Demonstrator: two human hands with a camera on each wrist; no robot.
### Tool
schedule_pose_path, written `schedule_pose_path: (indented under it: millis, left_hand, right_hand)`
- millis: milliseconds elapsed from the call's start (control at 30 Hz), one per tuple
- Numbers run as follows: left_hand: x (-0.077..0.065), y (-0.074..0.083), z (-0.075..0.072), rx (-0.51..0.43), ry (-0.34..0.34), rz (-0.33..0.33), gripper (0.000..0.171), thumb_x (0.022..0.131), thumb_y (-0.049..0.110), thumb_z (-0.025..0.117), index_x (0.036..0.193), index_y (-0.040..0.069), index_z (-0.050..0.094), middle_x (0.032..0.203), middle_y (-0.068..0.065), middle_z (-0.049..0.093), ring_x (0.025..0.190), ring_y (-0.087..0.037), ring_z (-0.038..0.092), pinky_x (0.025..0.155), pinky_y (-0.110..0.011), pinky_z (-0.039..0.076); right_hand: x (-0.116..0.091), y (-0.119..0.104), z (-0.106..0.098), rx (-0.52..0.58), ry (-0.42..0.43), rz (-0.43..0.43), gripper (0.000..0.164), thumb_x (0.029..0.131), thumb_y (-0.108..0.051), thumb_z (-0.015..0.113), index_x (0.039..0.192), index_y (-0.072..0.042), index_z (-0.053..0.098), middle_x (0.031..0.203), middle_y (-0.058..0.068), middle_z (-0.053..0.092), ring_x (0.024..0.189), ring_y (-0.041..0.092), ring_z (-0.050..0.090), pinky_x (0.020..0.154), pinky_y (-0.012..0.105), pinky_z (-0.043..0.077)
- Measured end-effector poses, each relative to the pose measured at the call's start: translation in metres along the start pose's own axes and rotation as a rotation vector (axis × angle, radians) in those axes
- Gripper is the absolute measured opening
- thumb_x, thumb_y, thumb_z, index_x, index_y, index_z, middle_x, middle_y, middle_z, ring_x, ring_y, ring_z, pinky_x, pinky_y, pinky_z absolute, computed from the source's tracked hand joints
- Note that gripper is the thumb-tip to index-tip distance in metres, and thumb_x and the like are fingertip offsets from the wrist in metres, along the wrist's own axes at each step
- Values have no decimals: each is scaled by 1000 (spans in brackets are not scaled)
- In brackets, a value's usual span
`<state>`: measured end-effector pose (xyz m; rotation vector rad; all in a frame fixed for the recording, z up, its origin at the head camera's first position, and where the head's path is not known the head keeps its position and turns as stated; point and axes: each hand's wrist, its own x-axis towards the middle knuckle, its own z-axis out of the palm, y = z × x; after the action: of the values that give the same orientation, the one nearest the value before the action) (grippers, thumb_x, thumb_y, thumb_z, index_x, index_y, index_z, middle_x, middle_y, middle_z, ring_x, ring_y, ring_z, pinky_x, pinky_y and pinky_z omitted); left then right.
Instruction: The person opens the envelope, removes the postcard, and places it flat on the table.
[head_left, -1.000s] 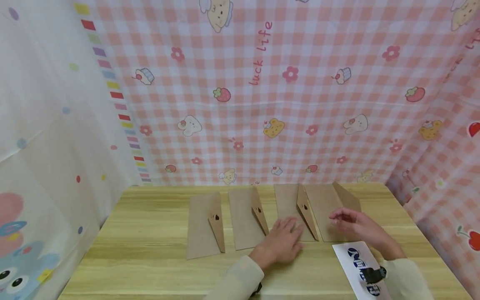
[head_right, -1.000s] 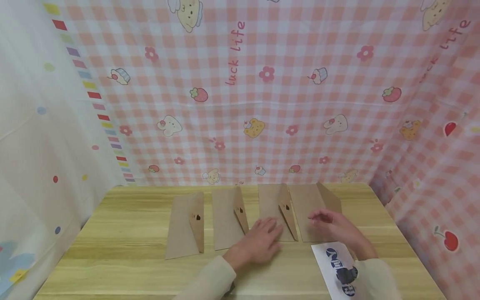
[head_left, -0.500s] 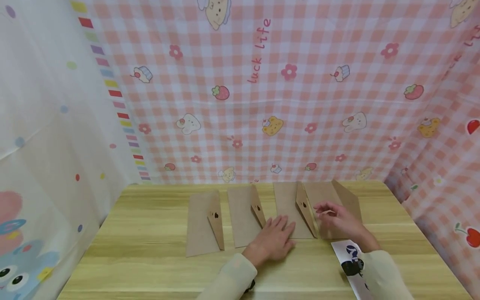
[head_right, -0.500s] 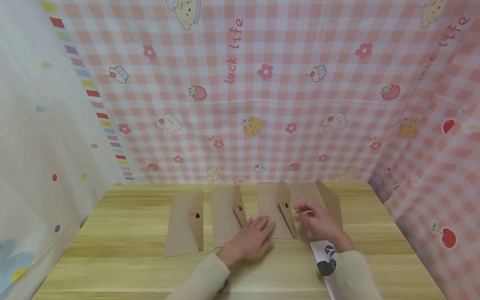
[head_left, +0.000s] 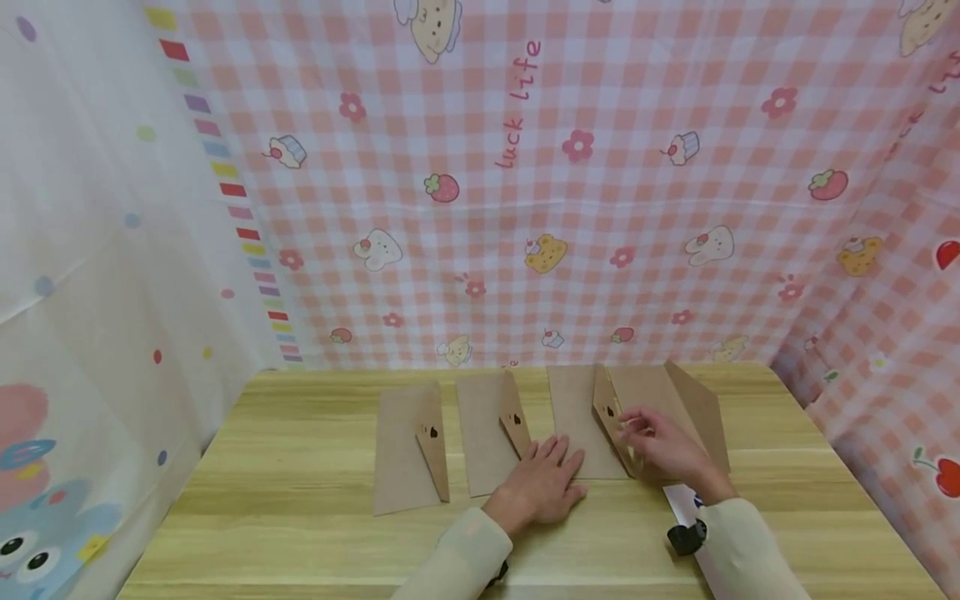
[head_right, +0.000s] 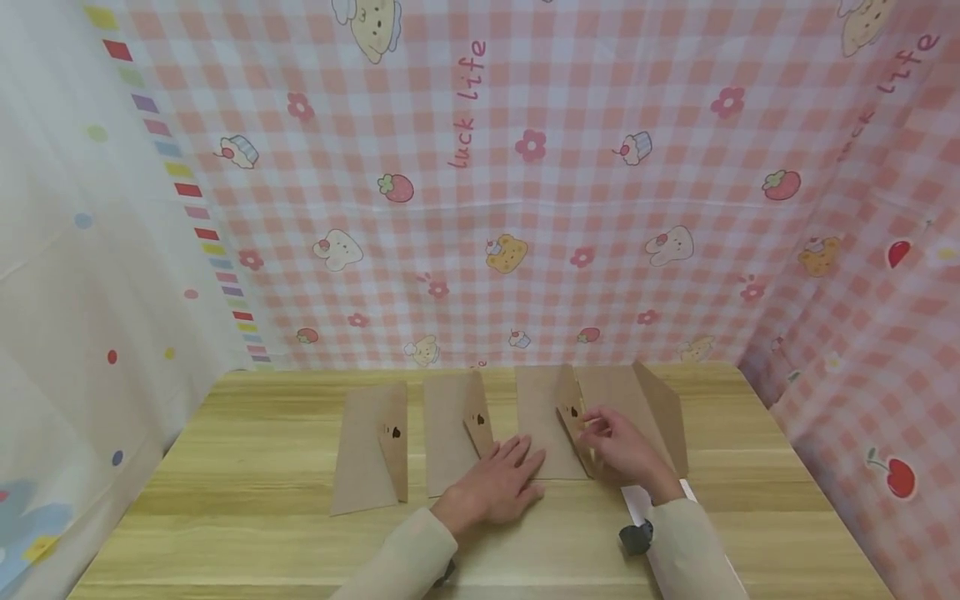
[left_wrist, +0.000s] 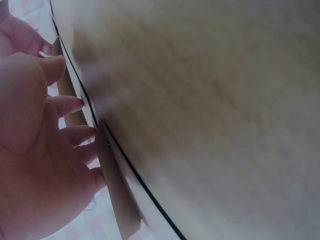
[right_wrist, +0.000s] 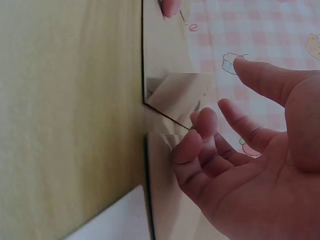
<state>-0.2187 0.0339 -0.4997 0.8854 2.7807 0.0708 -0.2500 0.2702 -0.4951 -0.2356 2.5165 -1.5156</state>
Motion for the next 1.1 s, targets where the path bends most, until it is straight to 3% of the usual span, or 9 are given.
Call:
schedule_pose_path:
  millis: [433,700,1100]
  left_hand:
    - [3,0,-2,10,-70,-22,58,105,51,34,157,28,29,165,-1,22,151,-16,20,122,-39,19]
    - [4,-2,-7,25,-77,-28,58,104,52,35,157,29,28,165,0,21,151,-16,19,122,-39,20]
    - [3,-2,-4,5,-85,-22,59,104,51,37,158,29,27,165,0,19,152,-15,18,122,-40,19]
  right_hand:
    - [2,5,4,18,-25,89,47,96,-17,64,131,6,42,101,15,58,78,22,56,66,32,49]
    - [7,7,1,26,-19,73,52,94,-15,67,131,7,39,91,9,55,74,20,54,66,29,46]
    - [4,12,4,11,-13,59,65,89,-15,75,137,6,37,101,14,49,83,18,48,68,24,43]
